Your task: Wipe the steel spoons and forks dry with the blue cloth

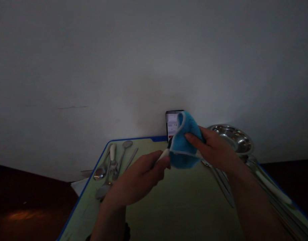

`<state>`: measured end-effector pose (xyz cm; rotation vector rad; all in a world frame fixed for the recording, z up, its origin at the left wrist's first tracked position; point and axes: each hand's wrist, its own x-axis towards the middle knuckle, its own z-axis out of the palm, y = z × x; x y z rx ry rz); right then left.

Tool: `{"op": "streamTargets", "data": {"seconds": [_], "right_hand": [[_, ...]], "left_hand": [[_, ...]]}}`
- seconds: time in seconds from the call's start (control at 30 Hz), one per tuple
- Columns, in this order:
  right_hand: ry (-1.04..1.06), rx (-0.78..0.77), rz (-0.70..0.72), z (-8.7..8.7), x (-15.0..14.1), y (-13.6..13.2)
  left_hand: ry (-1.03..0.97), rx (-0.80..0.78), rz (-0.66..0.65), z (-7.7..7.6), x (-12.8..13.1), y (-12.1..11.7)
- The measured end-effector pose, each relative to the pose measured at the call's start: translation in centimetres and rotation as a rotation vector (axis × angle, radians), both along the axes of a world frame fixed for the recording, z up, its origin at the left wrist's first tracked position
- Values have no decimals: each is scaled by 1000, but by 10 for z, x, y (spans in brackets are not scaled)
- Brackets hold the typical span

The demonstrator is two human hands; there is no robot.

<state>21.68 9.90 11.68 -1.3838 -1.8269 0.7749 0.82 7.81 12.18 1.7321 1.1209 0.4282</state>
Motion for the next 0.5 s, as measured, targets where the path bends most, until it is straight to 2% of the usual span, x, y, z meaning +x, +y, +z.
{"op": "streamTargets", "data": {"seconds": [0.13, 0.5], "right_hand": [[141, -54, 21, -5, -4, 3], [170, -7, -33, -9, -2, 7]], "left_hand": [[-102, -37, 3, -3, 9, -1], [44, 46, 15, -1, 9, -1]]}}
